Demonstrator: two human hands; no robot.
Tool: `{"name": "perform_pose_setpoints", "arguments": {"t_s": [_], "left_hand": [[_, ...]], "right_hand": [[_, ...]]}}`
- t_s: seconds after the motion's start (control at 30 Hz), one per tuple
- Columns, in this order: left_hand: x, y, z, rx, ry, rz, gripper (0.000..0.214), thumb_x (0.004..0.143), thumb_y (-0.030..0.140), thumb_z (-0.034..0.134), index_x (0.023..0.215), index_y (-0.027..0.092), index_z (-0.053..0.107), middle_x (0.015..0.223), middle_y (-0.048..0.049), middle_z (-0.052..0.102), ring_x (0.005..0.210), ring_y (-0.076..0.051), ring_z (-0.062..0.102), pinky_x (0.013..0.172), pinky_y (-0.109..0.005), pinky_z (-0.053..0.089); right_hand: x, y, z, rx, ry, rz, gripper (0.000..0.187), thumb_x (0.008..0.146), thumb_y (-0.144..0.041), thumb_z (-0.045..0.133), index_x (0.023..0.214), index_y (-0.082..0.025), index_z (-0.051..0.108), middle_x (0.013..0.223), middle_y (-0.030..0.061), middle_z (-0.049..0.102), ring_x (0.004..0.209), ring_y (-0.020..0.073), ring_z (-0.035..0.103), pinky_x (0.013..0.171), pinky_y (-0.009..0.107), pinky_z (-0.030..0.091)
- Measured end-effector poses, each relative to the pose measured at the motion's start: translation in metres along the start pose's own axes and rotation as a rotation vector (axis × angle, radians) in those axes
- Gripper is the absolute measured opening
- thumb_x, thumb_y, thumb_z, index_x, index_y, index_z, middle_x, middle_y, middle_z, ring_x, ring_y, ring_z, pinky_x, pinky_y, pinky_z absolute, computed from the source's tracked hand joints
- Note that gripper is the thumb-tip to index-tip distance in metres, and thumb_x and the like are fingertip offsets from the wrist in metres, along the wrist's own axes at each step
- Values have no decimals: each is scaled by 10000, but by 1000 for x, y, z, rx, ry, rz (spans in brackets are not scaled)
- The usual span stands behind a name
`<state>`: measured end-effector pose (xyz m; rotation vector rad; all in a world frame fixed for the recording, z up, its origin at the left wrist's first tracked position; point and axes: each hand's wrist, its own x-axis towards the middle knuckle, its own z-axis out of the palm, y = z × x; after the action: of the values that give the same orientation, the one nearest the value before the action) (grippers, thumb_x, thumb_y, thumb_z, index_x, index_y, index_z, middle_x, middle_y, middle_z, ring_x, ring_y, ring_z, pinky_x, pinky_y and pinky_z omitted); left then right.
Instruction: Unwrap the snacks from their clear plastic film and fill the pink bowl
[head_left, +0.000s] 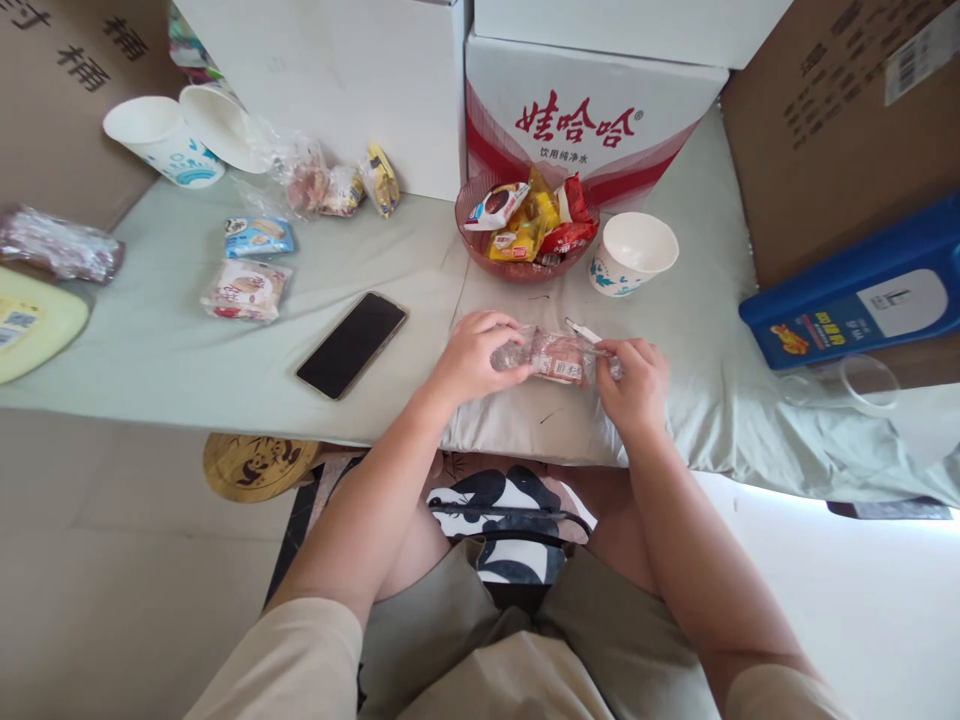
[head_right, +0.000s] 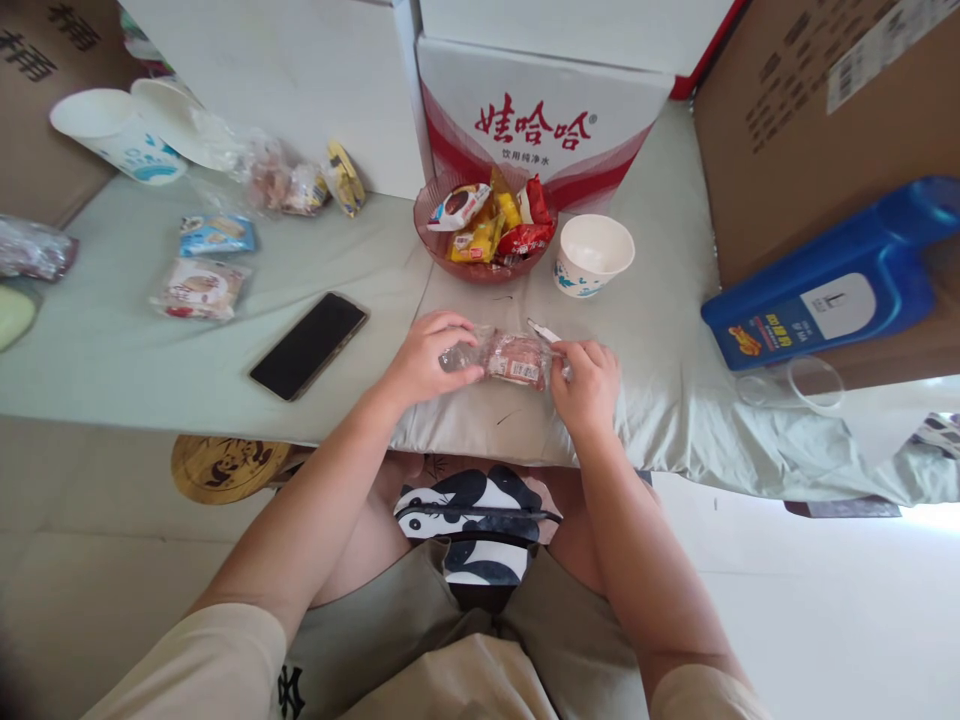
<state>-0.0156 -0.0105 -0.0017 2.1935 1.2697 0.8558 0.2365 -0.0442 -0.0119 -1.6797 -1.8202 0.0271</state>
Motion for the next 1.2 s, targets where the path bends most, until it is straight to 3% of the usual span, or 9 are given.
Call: {"name": "perform_pose_setpoints", "arguments": {"t_s": [0.13, 0.3, 0.37, 0.47, 0.63, 0.7, 0.8, 0.93, 1.2], "left_hand": [[0, 2, 0, 30, -60, 35, 43, 840, 226, 684, 870, 226, 714, 1189, -69, 701, 1194, -246, 616, 1114, -451, 432], [-3, 1, 4, 38, -92, 46, 353, 737, 338, 813, 1054, 216, 717, 1276, -100, 680, 1279, -300, 580, 1168, -508, 388], [-3, 1, 7, 50, -135, 56, 238, 768, 258, 772, 1000, 223, 730, 1250, -90, 697, 1283, -297, 585, 1187, -523, 364], [-1, 1, 7, -58, -43, 3, 130, 855, 140, 602, 857, 215, 708, 1115, -68, 740, 1164, -235, 656, 1113, -463, 449], [2, 7, -4, -270, 140, -140, 105, 862, 172, 563, 800, 212, 638, 1053, -49, 747, 1068, -199, 686, 1016, -379, 501], [2, 9, -5, -257, 92, -159, 19, 842, 221, 613, 832, 218, 629, 1076, -38, 742, 1048, -200, 682, 992, -367, 504], [0, 9, -3, -149, -21, -133, 262, 761, 308, 745, 991, 232, 643, 1100, -38, 737, 1037, -224, 672, 968, -379, 500], [1, 4, 3, -36, -94, -83, 217, 772, 189, 690, 985, 227, 674, 1012, -48, 744, 981, -222, 675, 950, -385, 493], [2, 10, -5, -69, 109, -161, 96, 800, 152, 554, 781, 219, 620, 827, -24, 716, 787, -181, 634, 797, -334, 502]], "right_hand": [[0, -8, -5, 27, 87, -37, 122, 862, -212, 539, 852, -247, 655, 947, 63, 712, 908, 247, 639, 859, 412, 442], [-2, -9, -6, 59, 86, -55, 86, 857, -206, 519, 849, -249, 594, 880, 38, 719, 874, 234, 654, 878, 410, 448], [-2, -8, -5, 56, 72, -30, 78, 852, -225, 525, 856, -250, 599, 861, 37, 720, 873, 240, 659, 874, 412, 457], [-2, -6, -4, 65, 99, -13, 94, 851, -246, 531, 886, -248, 618, 875, 45, 731, 868, 247, 667, 860, 414, 471], [-2, -5, -5, 89, 91, -25, 153, 868, -240, 524, 954, -253, 650, 937, 58, 748, 906, 250, 673, 874, 424, 485], [-2, -6, -5, 105, 85, -24, 152, 875, -235, 521, 950, -255, 651, 932, 59, 745, 905, 252, 672, 879, 432, 486], [-2, -8, -5, 126, 73, -26, 147, 882, -232, 515, 946, -253, 646, 929, 63, 743, 908, 252, 675, 874, 433, 484], [-1, -10, -6, 122, 100, -72, 139, 872, -220, 516, 928, -253, 640, 897, 54, 743, 891, 245, 675, 847, 416, 487], [-6, -16, -23, 93, 110, -129, 85, 878, -232, 549, 903, -256, 627, 870, 31, 729, 897, 239, 672, 868, 421, 473]]}}
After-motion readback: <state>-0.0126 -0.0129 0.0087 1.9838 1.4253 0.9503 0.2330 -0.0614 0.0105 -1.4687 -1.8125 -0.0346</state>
